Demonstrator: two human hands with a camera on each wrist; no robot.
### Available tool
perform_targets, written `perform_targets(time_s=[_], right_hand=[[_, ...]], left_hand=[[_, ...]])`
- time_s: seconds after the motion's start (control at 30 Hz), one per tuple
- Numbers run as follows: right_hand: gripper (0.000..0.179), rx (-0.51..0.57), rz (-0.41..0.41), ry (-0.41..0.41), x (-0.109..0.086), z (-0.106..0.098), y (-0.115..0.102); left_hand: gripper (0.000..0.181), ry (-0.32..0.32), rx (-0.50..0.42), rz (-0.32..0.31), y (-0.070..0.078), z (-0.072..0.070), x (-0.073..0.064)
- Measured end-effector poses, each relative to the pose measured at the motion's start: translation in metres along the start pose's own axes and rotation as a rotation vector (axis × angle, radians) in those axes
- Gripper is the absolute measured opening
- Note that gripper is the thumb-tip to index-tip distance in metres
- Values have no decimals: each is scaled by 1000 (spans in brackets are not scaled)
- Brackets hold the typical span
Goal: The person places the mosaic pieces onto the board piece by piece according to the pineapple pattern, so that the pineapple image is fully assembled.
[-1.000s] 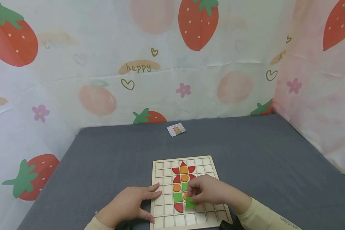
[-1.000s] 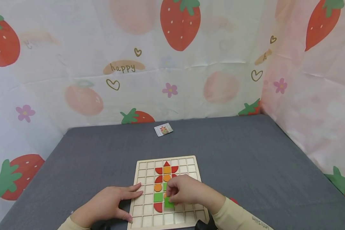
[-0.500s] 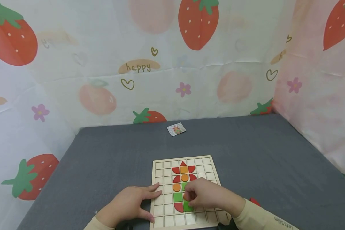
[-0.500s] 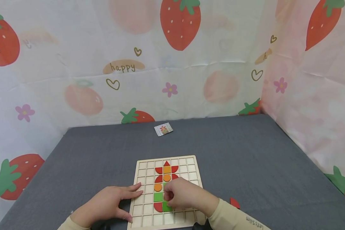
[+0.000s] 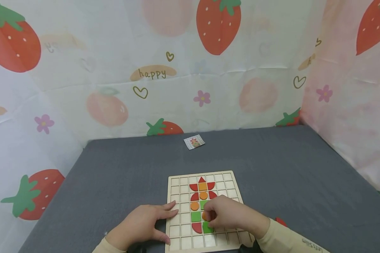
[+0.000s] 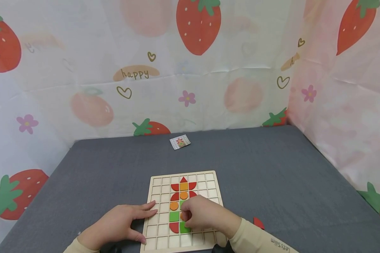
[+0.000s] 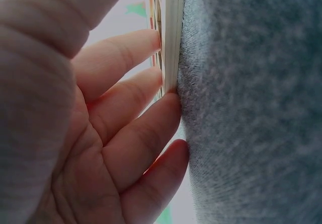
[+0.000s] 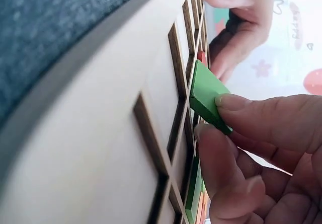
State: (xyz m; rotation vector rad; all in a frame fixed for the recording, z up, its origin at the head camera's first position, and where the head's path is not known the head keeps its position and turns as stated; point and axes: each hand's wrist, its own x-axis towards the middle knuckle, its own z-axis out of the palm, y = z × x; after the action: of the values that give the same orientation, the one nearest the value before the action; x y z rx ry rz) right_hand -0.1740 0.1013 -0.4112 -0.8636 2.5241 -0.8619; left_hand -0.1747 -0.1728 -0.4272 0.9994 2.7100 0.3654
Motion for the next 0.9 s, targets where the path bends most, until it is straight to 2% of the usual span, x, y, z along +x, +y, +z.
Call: perform_targets(time_s=[0.2, 0.47, 0.67, 0.9], right_hand=[[22, -34, -5, 18, 1, 2, -1], [19, -10, -5, 14, 1, -1, 2], [15, 62, -3, 28, -1, -12, 10], [3, 217, 60, 24, -13, -33, 22]], left_hand=[[82, -2, -2, -6, 1, 0, 0], [83, -9, 3, -9, 0, 0, 0], [83, 3, 13, 0, -1, 1, 0], [83, 4, 12, 0, -1, 1, 0]])
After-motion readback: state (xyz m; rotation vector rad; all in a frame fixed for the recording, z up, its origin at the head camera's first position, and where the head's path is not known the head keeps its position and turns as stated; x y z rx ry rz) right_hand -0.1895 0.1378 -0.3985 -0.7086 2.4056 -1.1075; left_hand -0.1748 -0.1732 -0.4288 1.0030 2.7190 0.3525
